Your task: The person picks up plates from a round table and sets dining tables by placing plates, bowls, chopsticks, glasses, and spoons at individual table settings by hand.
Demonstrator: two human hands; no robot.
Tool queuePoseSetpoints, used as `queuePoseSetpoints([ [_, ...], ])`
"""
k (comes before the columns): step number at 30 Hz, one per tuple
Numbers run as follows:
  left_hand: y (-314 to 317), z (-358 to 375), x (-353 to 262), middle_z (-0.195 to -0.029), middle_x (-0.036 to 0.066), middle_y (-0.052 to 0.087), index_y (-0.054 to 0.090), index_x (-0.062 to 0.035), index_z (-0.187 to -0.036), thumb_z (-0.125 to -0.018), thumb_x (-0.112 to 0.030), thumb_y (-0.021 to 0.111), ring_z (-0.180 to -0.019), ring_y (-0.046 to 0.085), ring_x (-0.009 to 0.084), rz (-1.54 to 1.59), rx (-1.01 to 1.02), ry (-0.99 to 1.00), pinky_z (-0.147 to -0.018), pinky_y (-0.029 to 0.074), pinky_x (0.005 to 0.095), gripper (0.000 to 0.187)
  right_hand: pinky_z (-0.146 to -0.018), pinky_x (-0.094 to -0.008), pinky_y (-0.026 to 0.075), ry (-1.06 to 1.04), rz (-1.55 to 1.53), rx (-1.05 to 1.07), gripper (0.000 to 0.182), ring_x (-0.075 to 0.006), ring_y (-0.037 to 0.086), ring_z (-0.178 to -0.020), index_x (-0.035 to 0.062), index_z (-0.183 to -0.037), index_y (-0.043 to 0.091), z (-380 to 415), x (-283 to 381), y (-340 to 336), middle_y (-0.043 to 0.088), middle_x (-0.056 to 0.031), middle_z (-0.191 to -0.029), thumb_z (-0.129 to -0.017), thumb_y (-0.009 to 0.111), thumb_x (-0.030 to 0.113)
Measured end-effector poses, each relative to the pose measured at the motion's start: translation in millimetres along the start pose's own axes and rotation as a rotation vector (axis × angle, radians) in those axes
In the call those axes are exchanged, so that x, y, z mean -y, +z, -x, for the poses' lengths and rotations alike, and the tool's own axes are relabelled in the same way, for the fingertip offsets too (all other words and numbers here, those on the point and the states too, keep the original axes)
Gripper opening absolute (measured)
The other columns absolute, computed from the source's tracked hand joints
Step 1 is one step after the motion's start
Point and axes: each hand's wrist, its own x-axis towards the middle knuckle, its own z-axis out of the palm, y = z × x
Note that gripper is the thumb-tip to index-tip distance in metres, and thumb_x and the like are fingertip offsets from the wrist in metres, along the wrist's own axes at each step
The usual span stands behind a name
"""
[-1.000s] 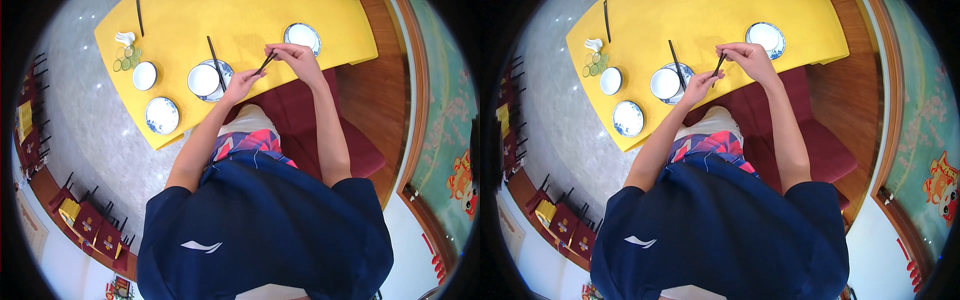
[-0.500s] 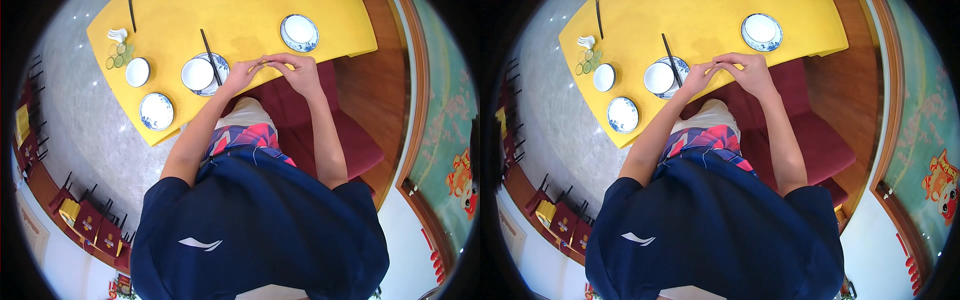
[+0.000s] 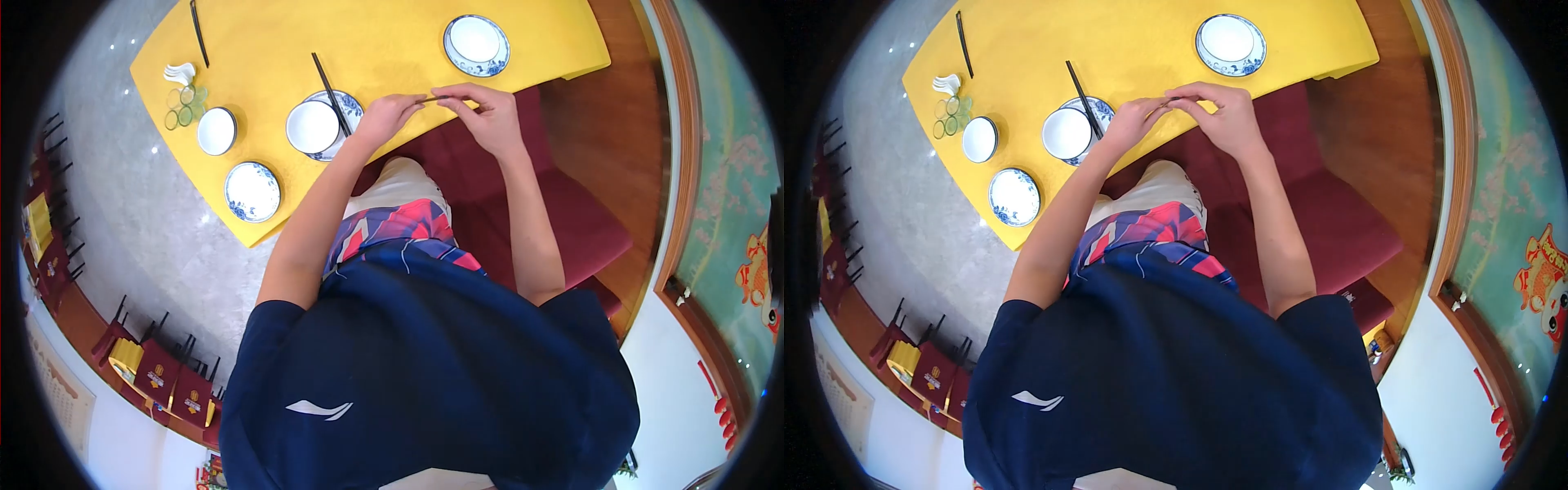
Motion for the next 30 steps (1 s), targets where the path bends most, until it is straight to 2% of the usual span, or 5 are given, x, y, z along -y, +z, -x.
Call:
queuePoseSetpoints([
  [12,30,-18,-32,-0.085,0.021,0.068,0.07,-0.0047,-0.105,-0.093,-0.029,0.064,-0.075,0.066,0.0367,0.058,0.156,-0.067,-0.066,0.052,0.0385,0.028,-0.081,-0.0259,0.053,0.092,-0.297,-0.123,0.011,-0.0131,0.067,-0.087,-0.0029,-0.098,0.07,-29,-18,-91,0.073,-0.0085,-0.092,-0.09,0.065,0.003],
  [16,66,-39,-52,-0.089,0.012,0.072,0.066,0.0051,-0.108,-0.096,-0.018,0.061,-0.082,0.072,0.0167,0.531,0.291,-0.165,-0.074,0.057,0.0288,0.026,-0.082,-0.0281,0.052,0.163,-0.185,-0.078,0.022,-0.0146,0.066,-0.089,-0.0011,-0.107,0.067,-82,-38,-151,0.071,-0.008,-0.097,-0.093,0.064,0.016],
  [18,90,-58,-64,-0.093,0.014,0.071,0.064,0.0075,-0.108,-0.098,-0.016,0.059,-0.082,0.072,0.0197,0.814,0.316,-0.296,-0.074,0.059,0.0287,0.026,-0.083,-0.0298,0.051,0.164,-0.133,-0.03,0.031,-0.015,0.066,-0.092,0.0011,-0.113,0.066,-115,-59,-171,0.07,-0.0074,-0.101,-0.093,0.065,0.025],
  [20,112,-81,-71,-0.094,0.015,0.07,0.063,0.0081,-0.107,-0.099,-0.016,0.057,-0.082,0.072,0.0209,0.881,0.317,-0.373,-0.075,0.059,0.0291,0.026,-0.068,-0.0299,0.058,0.309,-0.209,0.061,0.022,-0.0174,0.069,-0.075,-0.001,-0.1,0.069,-151,-83,-180,0.071,-0.0105,-0.088,-0.087,0.073,0.017],
  [30,210,-139,-56,-0.095,0.016,0.067,0.061,0.0099,-0.103,-0.099,-0.015,0.056,-0.085,0.069,0.0197,1.372,0.079,-0.775,-0.079,0.06,0.0287,0.026,-0.066,-0.0293,0.056,0.643,-0.061,0.32,0.02,-0.0161,0.065,-0.068,-0.0024,-0.096,0.07,-246,-229,-174,0.069,-0.0095,-0.081,-0.088,0.072,0.016],
])
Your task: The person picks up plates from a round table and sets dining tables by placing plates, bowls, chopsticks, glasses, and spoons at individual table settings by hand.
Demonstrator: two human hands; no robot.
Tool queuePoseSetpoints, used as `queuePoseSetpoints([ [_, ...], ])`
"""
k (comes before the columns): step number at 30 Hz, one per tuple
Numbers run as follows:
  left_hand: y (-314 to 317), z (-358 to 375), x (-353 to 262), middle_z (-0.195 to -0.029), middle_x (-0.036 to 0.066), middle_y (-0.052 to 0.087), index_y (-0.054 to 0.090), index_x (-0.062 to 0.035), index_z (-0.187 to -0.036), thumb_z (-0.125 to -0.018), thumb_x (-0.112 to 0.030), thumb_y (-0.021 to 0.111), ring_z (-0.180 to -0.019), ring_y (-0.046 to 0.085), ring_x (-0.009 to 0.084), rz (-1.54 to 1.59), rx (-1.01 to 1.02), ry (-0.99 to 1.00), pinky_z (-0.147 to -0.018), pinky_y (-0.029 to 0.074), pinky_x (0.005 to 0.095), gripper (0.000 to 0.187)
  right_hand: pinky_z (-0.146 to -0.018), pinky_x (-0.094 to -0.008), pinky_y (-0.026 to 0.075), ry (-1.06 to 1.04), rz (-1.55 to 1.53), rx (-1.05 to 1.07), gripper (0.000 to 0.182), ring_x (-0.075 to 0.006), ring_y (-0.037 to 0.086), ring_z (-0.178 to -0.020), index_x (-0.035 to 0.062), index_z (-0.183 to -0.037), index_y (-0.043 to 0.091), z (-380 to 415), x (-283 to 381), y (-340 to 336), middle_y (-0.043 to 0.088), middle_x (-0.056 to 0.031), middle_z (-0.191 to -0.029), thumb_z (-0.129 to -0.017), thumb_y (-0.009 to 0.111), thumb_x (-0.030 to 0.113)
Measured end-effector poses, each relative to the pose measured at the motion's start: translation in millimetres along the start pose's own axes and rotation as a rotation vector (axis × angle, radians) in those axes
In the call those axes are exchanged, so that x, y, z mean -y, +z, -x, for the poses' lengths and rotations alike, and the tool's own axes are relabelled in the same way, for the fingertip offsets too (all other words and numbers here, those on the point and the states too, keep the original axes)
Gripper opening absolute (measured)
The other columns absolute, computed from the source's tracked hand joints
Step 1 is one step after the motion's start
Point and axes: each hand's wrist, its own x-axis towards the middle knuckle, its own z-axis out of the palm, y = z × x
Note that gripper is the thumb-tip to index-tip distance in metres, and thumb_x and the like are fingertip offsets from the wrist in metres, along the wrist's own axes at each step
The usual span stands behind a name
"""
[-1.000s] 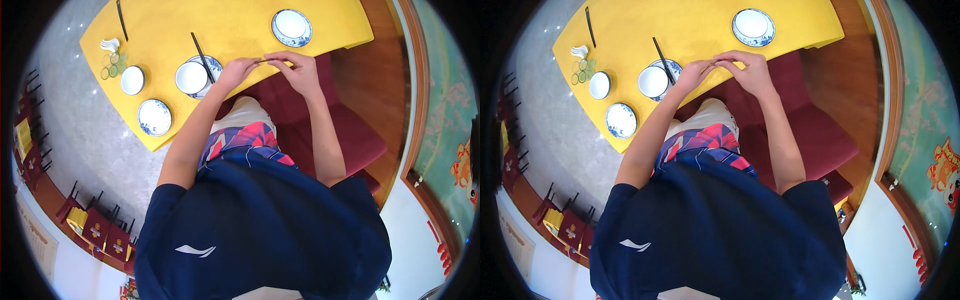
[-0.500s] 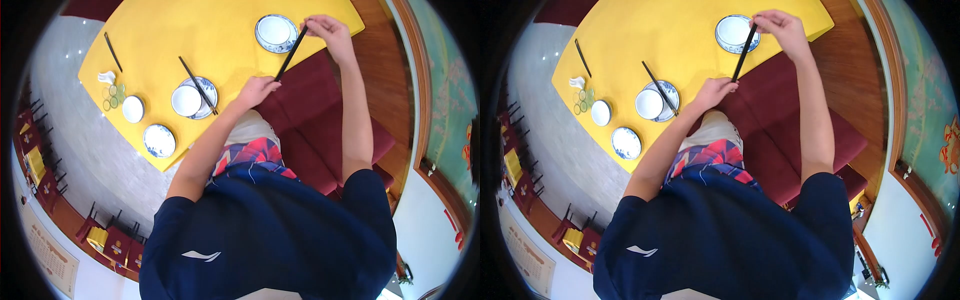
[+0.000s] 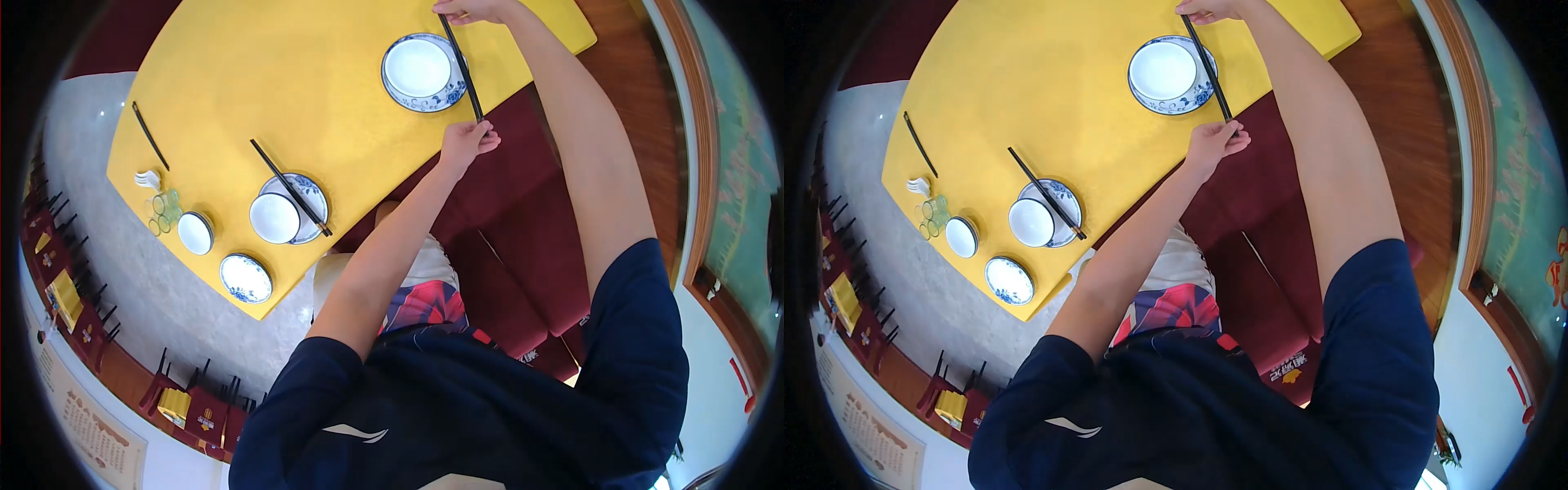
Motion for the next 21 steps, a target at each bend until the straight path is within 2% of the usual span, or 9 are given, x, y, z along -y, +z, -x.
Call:
queuePoseSetpoints([
  [1,-3,0,2,-0.095,0.016,0.067,0.061,0.0099,-0.103,-0.099,-0.015,0.056,-0.085,0.069,0.0197,0.002,-0.003,-0.008,-0.079,0.06,0.0287,0.026,-0.066,-0.0295,0.056,-0.007,0.014,-0.016,0.018,-0.016,0.065,-0.067,-0.0018,-0.093,0.07,-5,-3,3,0.068,-0.0087,-0.08,-0.089,0.071,0.016],
  [3,-6,-2,7,-0.095,0.015,0.066,0.061,0.0092,-0.102,-0.099,-0.015,0.057,-0.086,0.068,0.019,0.247,-0.086,0.024,-0.082,0.059,0.0278,0.025,-0.065,-0.0295,0.055,0.013,0.022,0.017,0.017,-0.0157,0.064,-0.066,-0.0007,-0.092,0.07,-18,-7,5,0.068,-0.008,-0.078,-0.089,0.071,0.016],
  [10,-9,-2,8,-0.094,0.014,0.065,0.061,0.0085,-0.101,-0.099,-0.015,0.058,-0.087,0.068,0.0191,0.28,-0.22,0.048,-0.083,0.059,0.0281,0.024,-0.057,-0.0291,0.048,0.013,0.191,0.182,0.015,-0.0135,0.06,-0.061,0.0057,-0.084,0.071,-66,-13,-3,0.067,-0.0039,-0.072,-0.09,0.07,0.02],
  [13,-6,-6,0,-0.094,0.013,0.065,0.062,0.0072,-0.099,-0.099,-0.017,0.059,-0.087,0.068,0.0191,0.254,-0.227,0.056,-0.081,0.059,0.0284,0.025,-0.058,-0.0288,0.049,0.022,0.133,0.205,0.016,-0.0138,0.06,-0.062,0.0068,-0.083,0.071,-76,-13,-2,0.067,-0.003,-0.071,-0.09,0.069,0.02],
  [17,-10,-14,-8,-0.094,0.012,0.065,0.063,0.0053,-0.097,-0.098,-0.02,0.06,-0.087,0.068,0.0191,0.166,-0.235,0.084,-0.079,0.059,0.0291,0.025,-0.059,-0.0286,0.048,0.08,0.162,0.205,0.017,-0.0132,0.061,-0.065,0.0075,-0.086,0.072,-81,-4,6,0.068,-0.0026,-0.074,-0.089,0.071,0.024],
  [19,-13,-15,-10,-0.094,0.011,0.066,0.064,0.0049,-0.096,-0.097,-0.021,0.061,-0.086,0.068,0.0191,0.13,-0.233,0.098,-0.078,0.059,0.0293,0.026,-0.059,-0.0283,0.047,0.113,0.086,0.029,0.02,-0.013,0.061,-0.068,0.008,-0.091,0.073,-77,0,14,0.069,-0.0029,-0.078,-0.088,0.072,0.028],
  [21,-17,-16,-10,-0.092,0.012,0.066,0.064,0.0052,-0.096,-0.096,-0.021,0.062,-0.085,0.069,0.0197,0.133,-0.204,0.097,-0.077,0.059,0.0294,0.027,-0.06,-0.0283,0.047,0.106,0.163,0.03,0.022,-0.0134,0.062,-0.069,0.0085,-0.094,0.073,-74,6,14,0.069,-0.0033,-0.081,-0.087,0.073,0.029],
])
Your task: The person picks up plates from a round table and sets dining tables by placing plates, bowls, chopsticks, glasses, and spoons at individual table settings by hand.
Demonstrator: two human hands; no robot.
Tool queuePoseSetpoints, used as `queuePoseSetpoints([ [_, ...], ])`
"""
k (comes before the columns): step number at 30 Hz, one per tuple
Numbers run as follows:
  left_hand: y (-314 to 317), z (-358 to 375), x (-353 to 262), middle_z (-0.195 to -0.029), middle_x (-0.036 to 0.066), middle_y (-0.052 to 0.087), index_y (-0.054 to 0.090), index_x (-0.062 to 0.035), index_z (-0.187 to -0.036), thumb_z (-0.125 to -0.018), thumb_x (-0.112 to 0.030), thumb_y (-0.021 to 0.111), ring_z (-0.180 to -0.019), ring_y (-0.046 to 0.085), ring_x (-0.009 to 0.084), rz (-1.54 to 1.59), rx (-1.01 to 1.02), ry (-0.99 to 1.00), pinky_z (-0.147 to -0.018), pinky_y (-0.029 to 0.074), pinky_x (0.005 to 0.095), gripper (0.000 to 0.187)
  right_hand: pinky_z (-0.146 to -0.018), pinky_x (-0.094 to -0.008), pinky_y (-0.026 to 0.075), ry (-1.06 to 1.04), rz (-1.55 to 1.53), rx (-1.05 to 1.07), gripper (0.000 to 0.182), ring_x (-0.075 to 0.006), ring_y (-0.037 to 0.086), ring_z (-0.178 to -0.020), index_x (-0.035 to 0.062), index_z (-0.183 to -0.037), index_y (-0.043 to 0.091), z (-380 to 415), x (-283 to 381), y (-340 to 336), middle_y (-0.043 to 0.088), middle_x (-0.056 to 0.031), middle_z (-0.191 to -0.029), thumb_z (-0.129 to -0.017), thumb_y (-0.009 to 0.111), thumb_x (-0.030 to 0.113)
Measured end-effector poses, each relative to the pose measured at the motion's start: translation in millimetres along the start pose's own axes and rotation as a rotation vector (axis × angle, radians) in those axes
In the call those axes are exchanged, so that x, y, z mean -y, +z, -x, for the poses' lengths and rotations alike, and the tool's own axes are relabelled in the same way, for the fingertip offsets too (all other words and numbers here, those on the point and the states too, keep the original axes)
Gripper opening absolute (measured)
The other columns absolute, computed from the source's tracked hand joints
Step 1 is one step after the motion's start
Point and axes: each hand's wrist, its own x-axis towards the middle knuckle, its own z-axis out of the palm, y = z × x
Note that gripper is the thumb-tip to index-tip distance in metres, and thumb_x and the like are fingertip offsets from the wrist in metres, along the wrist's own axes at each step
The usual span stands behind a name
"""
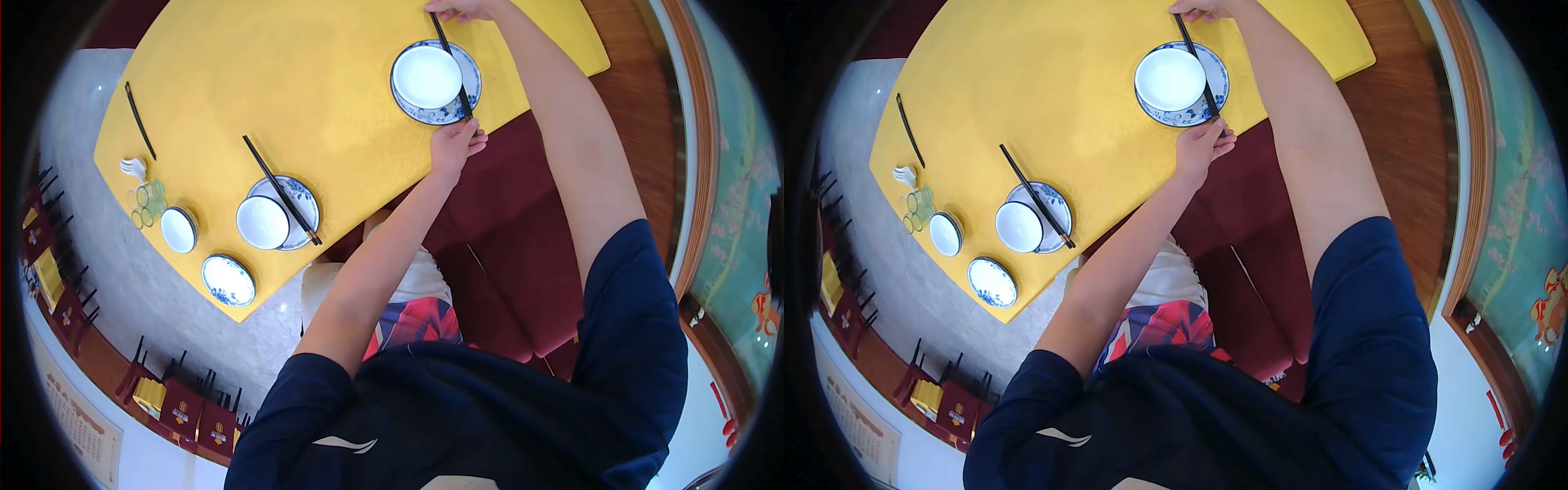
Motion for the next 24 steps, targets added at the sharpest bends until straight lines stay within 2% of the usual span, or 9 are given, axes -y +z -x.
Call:
queuePoseSetpoints([
  [5,-3,3,-1,-0.088,0.013,0.068,0.065,0.0055,-0.094,-0.092,-0.029,0.068,-0.077,0.07,0.0192,-0.133,-0.03,-0.015,-0.071,0.059,0.0283,0.035,-0.061,-0.0286,0.048,-0.036,0.026,0.043,0.024,-0.0149,0.061,-0.07,0.01,-0.101,0.072,8,3,-1,0.068,-0.0042,-0.084,-0.087,0.072,0.03],
  [8,-10,8,4,-0.08,0.012,0.068,0.067,0.0045,-0.091,-0.09,-0.033,0.069,-0.074,0.069,0.0173,-0.307,-0.065,-0.001,-0.066,0.058,0.0276,0.038,-0.06,-0.0291,0.05,-0.035,-0.1,-0.141,0.031,-0.0159,0.063,-0.069,0.0081,-0.113,0.069,26,3,-9,0.07,-0.0055,-0.084,-0.088,0.068,0.025],
  [9,-17,12,4,-0.076,0.01,0.068,0.068,0.0037,-0.088,-0.089,-0.034,0.069,-0.072,0.069,0.0162,-0.399,-0.072,0.01,-0.063,0.057,0.0275,0.038,-0.087,-0.0329,0.046,-0.11,-0.075,-0.253,0.052,-0.0145,0.062,-0.1,0.008,-0.125,0.06,42,-6,-7,0.067,-0.005,-0.11,-0.089,0.066,0.045],
  [10,-21,25,-5,-0.072,0.008,0.067,0.068,0.0028,-0.086,-0.09,-0.034,0.068,-0.07,0.068,0.015,-0.521,-0.05,0.022,-0.062,0.055,0.0278,0.037,-0.08,-0.0273,0.049,-0.146,-0.101,-0.375,0.043,-0.0146,0.065,-0.091,0.0068,-0.122,0.062,62,2,1,0.07,-0.0066,-0.105,-0.092,0.065,0.037],
  [11,-27,44,-12,-0.068,0.007,0.066,0.068,0.002,-0.083,-0.091,-0.033,0.066,-0.068,0.066,0.0138,-0.639,-0.04,0.031,-0.06,0.054,0.0282,0.036,-0.082,-0.0287,0.047,-0.217,-0.19,-0.394,0.054,-0.0151,0.064,-0.098,0.0114,-0.128,0.058,67,-15,-1,0.068,-0.0042,-0.11,-0.089,0.064,0.047],
  [15,-87,137,-37,-0.07,0.006,0.066,0.066,0.0024,-0.082,-0.096,-0.027,0.058,-0.063,0.06,0.0121,-0.648,0.295,0.149,-0.061,0.052,0.0285,0.034,-0.083,-0.0287,0.048,-0.432,-0.314,-0.686,0.041,-0.0155,0.06,-0.1,0.0033,-0.13,0.056,144,-54,52,0.064,-0.0081,-0.11,-0.098,0.056,0.029],
  [17,-142,177,-31,-0.076,0.007,0.067,0.066,0.0028,-0.086,-0.098,-0.024,0.055,-0.066,0.063,0.0129,-0.367,0.318,0.006,-0.063,0.053,0.0284,0.032,-0.074,-0.0261,0.048,-0.384,-0.512,-0.839,0.035,-0.013,0.057,-0.087,0.0019,-0.122,0.06,190,-77,94,0.062,-0.006,-0.099,-0.099,0.056,0.028],
  [19,-186,240,-72,-0.083,0.008,0.068,0.067,0.0028,-0.09,-0.1,-0.024,0.052,-0.068,0.065,0.0136,-0.472,0.114,0.056,-0.065,0.055,0.0285,0.032,-0.054,-0.0226,0.037,-0.309,-0.679,-0.852,0.027,-0.0081,0.048,-0.062,0.0014,-0.112,0.061,243,-86,147,0.058,-0.0026,-0.078,-0.1,0.054,0.025],
  [24,-335,317,-133,-0.08,0.009,0.069,0.067,0.0026,-0.092,-0.097,-0.021,0.052,-0.066,0.065,0.0124,-0.31,-0.436,0.166,-0.06,0.053,0.0266,0.029,-0.052,-0.0192,0.04,-0.118,-0.535,-0.774,0.017,-0.0054,0.051,-0.061,0.0057,-0.106,0.063,320,-119,275,0.059,0.0002,-0.077,-0.099,0.052,0.016],
])
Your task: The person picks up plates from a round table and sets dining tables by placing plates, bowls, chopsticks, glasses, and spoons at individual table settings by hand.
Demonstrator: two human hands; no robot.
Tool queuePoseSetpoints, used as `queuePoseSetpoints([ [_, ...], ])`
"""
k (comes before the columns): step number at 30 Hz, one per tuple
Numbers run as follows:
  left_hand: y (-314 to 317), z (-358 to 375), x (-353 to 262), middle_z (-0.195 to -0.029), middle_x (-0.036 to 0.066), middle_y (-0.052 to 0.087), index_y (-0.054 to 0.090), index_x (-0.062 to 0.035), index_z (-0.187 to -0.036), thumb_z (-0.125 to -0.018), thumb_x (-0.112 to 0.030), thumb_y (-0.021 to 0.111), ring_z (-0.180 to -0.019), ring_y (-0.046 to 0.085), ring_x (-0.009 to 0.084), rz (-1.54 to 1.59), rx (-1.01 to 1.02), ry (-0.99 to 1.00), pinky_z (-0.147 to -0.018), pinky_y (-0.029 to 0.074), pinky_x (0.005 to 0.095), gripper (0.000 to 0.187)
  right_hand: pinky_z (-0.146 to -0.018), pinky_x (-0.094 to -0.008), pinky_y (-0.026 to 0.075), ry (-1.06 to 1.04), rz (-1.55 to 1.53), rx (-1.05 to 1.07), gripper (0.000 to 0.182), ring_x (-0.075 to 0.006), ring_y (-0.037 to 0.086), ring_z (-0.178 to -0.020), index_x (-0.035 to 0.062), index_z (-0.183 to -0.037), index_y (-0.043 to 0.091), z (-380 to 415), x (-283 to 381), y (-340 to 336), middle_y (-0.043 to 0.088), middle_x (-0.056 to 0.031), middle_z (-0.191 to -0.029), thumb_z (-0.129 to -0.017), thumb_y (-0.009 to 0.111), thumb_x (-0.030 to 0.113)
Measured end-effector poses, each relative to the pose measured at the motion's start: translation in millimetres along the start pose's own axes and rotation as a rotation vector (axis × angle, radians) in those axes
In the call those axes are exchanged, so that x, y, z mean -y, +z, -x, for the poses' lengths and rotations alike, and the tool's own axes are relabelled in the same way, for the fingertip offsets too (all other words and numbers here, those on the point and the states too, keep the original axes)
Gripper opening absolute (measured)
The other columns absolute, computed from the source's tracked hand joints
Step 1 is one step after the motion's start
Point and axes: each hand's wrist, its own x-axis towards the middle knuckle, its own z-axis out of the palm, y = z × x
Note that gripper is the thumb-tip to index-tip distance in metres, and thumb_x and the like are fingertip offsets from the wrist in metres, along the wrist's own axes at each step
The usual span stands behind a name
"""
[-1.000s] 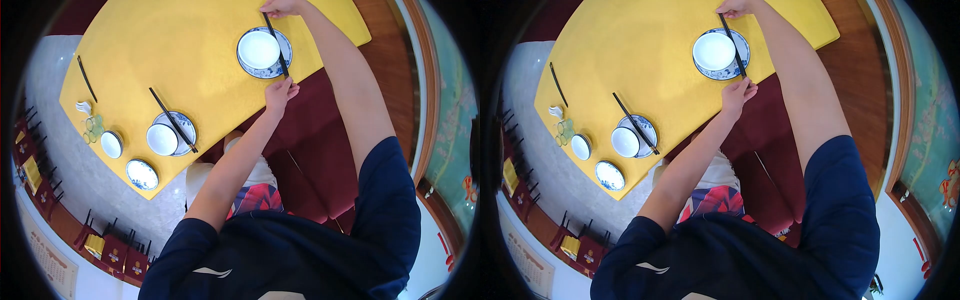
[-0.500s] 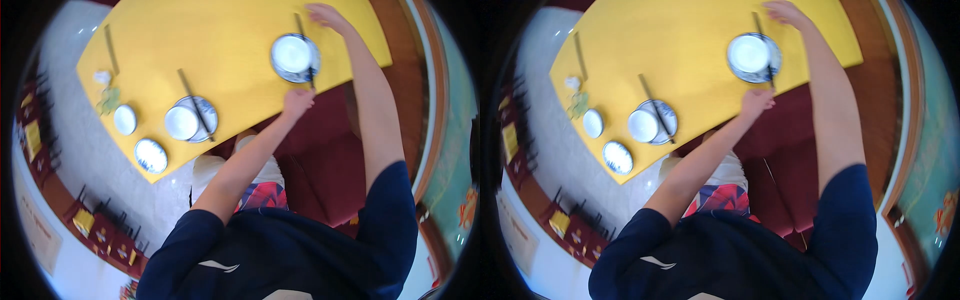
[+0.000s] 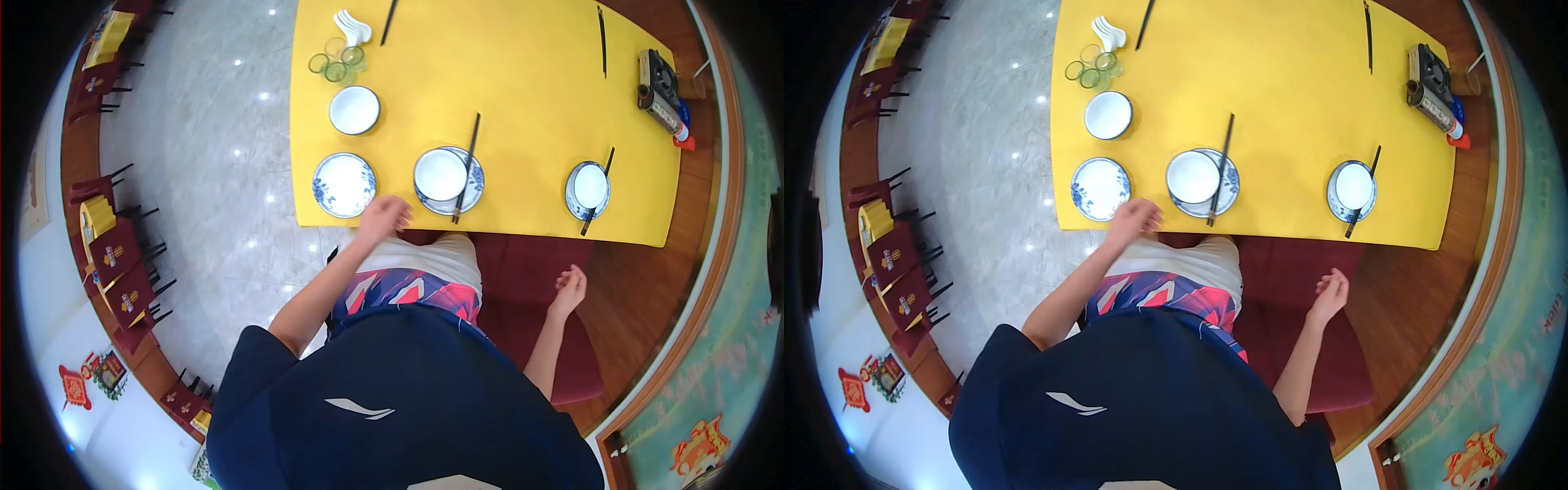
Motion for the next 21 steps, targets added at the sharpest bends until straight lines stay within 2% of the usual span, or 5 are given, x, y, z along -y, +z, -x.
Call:
queuePoseSetpoints([
  [3,-83,-29,-21,-0.074,0.009,0.068,0.067,0.0024,-0.087,-0.093,-0.023,0.057,-0.06,0.062,0.0127,-0.002,-0.368,0.17,-0.054,0.049,0.0284,0.028,-0.054,-0.0207,0.043,0.028,0.092,0.157,0.014,-0.0064,0.054,-0.065,0.0039,-0.105,0.063,58,0,49,0.06,-0.0001,-0.079,-0.098,0.054,0.012],
  [5,-124,-53,-49,-0.072,0.011,0.067,0.066,0.0026,-0.095,-0.09,-0.022,0.064,-0.059,0.063,0.0199,-0.37,-0.564,0.283,-0.057,0.05,0.033,0.025,-0.061,-0.0223,0.048,-0.161,0.198,0.236,0.014,-0.0078,0.058,-0.072,0.0029,-0.106,0.063,87,-1,90,0.061,-0.0013,-0.084,-0.096,0.055,0.009],
  [7,-146,-75,-82,-0.082,0.013,0.066,0.064,-0.0003,-0.105,-0.086,-0.02,0.07,-0.072,0.065,0.0283,-0.53,-0.653,0.574,-0.065,0.052,0.0372,0.028,-0.067,-0.0235,0.05,-0.167,0.335,0.35,0.015,-0.0086,0.059,-0.076,0.0033,-0.107,0.063,117,19,120,0.062,-0.0015,-0.087,-0.095,0.057,0.008],
  [11,-182,-125,-139,-0.1,0.01,0.058,0.066,-0.0115,-0.105,-0.079,-0.015,0.074,-0.098,0.059,0.028,-0.974,-0.623,0.929,-0.075,0.053,0.0393,0.028,-0.067,-0.0241,0.051,-0.195,0.504,0.4,0.015,-0.0082,0.059,-0.074,0.0033,-0.107,0.064,155,44,139,0.064,-0.0012,-0.085,-0.094,0.058,0.01],
  [21,-202,-193,-152,-0.094,0.007,0.057,0.07,-0.0113,-0.092,-0.079,-0.02,0.072,-0.095,0.059,0.0256,-1.346,-0.277,0.991,-0.077,0.052,0.0396,0.015,-0.061,-0.0206,0.045,-0.065,0.36,0.19,0.015,-0.0054,0.055,-0.07,0.0034,-0.11,0.062,191,27,90,0.061,-0.0017,-0.086,-0.097,0.055,0.009],
])
